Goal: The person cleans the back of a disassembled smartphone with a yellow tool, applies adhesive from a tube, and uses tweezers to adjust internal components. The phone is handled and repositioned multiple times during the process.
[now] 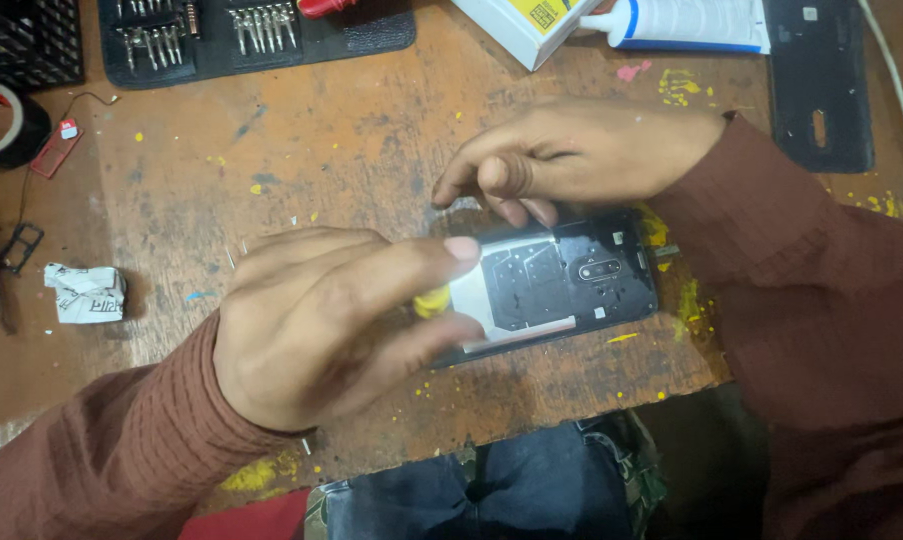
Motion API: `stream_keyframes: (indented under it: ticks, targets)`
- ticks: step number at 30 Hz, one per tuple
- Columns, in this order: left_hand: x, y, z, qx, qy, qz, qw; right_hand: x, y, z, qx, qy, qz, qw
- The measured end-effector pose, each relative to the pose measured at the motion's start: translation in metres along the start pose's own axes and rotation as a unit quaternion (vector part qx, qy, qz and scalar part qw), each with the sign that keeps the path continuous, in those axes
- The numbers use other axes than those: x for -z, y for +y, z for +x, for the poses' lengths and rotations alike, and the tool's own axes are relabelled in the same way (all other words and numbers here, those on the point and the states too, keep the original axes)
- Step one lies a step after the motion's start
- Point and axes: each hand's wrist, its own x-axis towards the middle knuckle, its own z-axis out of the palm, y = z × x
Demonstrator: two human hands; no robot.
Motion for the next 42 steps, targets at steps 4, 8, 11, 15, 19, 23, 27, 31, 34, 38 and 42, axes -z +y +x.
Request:
stream_keyframes:
  ticks: [4,8,11,15,19,23,27,31,34,38,42]
  targets:
    - [0.003,0.003,0.002,0.011,-0.047,-0.013,0.999,0.001,-0.003,0.002,-0.008,-0.012,-0.003,1.0]
    - [0.004,0.008,0.006,0.004,-0.036,-0.075,0.997,0.0,-0.007,0.002,-0.045,-0.009,0.025,0.999]
    - [0.001,0.008,0.01,0.011,-0.027,-0.027,0.999,0.0,-0.009,0.003,-0.022,-0.004,-0.035,0.999]
    - [0.001,0.006,0.011,0.007,-0.029,-0.005,1.0,0.0,-0.012,0.005,-0.019,-0.012,-0.073,0.997]
    - [0.005,0.005,0.008,-0.022,-0.038,0.002,0.999,0.0,-0.013,0.006,-0.015,-0.019,-0.065,0.998]
    - [0.003,0.007,0.007,0.004,-0.05,-0.035,0.998,0.0,-0.012,0.004,-0.019,-0.018,-0.058,0.998]
    - [-0.005,0.007,0.006,-0.002,-0.014,-0.001,1.0,0.0,-0.011,0.004,-0.023,-0.025,-0.056,0.998]
    - [-0.008,0.002,-0.003,-0.013,0.022,-0.003,1.0,-0.001,-0.011,0.005,-0.035,-0.018,-0.07,0.997]
    - [-0.011,-0.001,-0.011,0.032,0.0,-0.009,0.999,-0.001,-0.012,0.006,-0.024,-0.007,-0.075,0.997]
    - [-0.016,-0.004,-0.007,0.07,-0.067,0.015,0.995,-0.001,-0.014,0.005,-0.04,-0.007,-0.077,0.996]
    - [-0.009,-0.003,0.005,0.053,0.036,-0.046,0.997,-0.002,-0.013,0.004,-0.073,-0.024,-0.084,0.994]
